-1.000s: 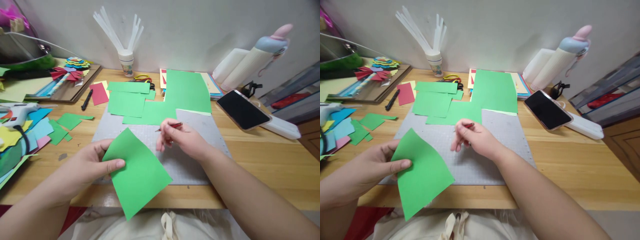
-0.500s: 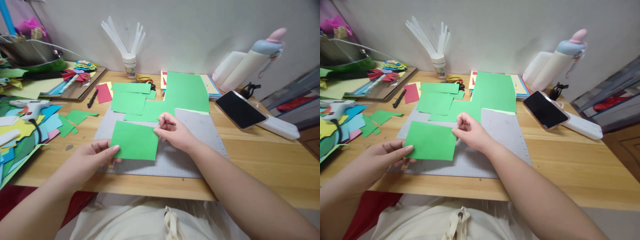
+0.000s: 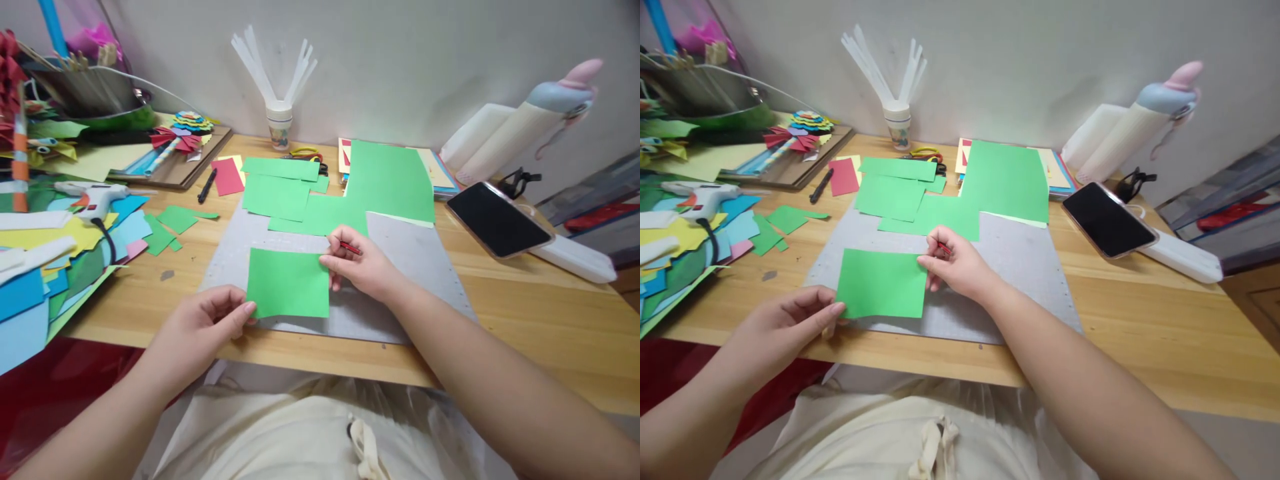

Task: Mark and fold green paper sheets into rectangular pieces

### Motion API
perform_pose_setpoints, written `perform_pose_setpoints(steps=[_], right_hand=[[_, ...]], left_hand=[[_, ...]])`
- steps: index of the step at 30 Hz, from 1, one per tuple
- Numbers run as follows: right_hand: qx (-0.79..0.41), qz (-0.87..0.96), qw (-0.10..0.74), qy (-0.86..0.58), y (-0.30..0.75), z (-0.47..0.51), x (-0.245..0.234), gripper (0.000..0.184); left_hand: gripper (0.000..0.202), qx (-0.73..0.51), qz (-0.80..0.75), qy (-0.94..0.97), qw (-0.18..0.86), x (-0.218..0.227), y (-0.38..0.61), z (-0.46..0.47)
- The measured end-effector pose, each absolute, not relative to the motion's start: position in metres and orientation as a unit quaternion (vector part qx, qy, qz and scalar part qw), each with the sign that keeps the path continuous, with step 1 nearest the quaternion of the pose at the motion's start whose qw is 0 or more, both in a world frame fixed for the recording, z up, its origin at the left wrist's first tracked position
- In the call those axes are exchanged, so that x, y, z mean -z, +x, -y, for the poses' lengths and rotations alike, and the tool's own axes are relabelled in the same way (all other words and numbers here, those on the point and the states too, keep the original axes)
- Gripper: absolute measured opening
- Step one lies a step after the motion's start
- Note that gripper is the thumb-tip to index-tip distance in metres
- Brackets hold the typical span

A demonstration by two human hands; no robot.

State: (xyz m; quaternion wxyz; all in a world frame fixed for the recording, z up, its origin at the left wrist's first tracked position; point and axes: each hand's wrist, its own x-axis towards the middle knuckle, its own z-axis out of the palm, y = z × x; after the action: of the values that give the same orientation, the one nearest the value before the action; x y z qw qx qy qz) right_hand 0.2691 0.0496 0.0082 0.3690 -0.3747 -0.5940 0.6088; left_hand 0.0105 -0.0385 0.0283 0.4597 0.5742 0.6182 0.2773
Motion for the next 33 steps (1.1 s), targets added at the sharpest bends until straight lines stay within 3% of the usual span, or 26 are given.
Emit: perform_pose_setpoints(steps=[3,5,10,12,14,17,19,22,24,28,33], right_hand=[[-0.652,0.543,0.374,-0.375,0.263,-0.046,-0.012,0.039],[-0.669,0.513,0.382,-0.378,0.257,-0.044,-0.016,0.041],[-0.668,0.463,0.406,-0.419,0.234,-0.035,-0.031,0.040],[-0.680,0.440,0.410,-0.420,0.227,-0.029,-0.035,0.040],[-0.689,0.423,0.425,-0.407,0.223,-0.023,-0.038,0.037],[-0.641,0.428,0.487,-0.411,0.222,-0.014,-0.038,0.031],[-0.603,0.452,0.503,-0.423,0.219,-0.009,-0.038,0.031],[-0.610,0.484,0.457,-0.430,0.209,-0.001,-0.035,0.038],[-0.614,0.484,0.431,-0.451,0.200,0.001,-0.033,0.040],[-0.586,0.490,0.409,-0.499,0.194,-0.010,-0.029,0.037],[-0.543,0.640,0.287,-0.461,0.206,-0.052,-0.033,0.029]], left_hand=[[0.034,-0.293,-0.622,0.548,0.477,-0.026,0.003,0.035],[0.031,-0.331,-0.638,0.554,0.421,-0.024,-0.003,0.032],[0.044,-0.365,-0.533,0.763,0.008,-0.024,-0.016,0.026],[0.033,-0.335,-0.460,0.821,-0.052,-0.025,-0.018,0.026],[0.020,-0.357,-0.457,0.815,0.002,-0.025,-0.018,0.025],[0.004,-0.432,-0.542,0.674,0.257,-0.024,-0.015,0.023],[0.019,-0.454,-0.566,0.542,0.423,-0.024,-0.011,0.019],[0.038,-0.471,-0.568,0.423,0.525,-0.026,-0.005,0.015],[0.042,-0.470,-0.570,0.401,0.542,-0.028,-0.003,0.015],[0.034,-0.429,-0.557,0.465,0.539,-0.024,-0.010,0.029],[0.034,-0.456,-0.558,0.619,0.313,-0.003,-0.037,0.062]])
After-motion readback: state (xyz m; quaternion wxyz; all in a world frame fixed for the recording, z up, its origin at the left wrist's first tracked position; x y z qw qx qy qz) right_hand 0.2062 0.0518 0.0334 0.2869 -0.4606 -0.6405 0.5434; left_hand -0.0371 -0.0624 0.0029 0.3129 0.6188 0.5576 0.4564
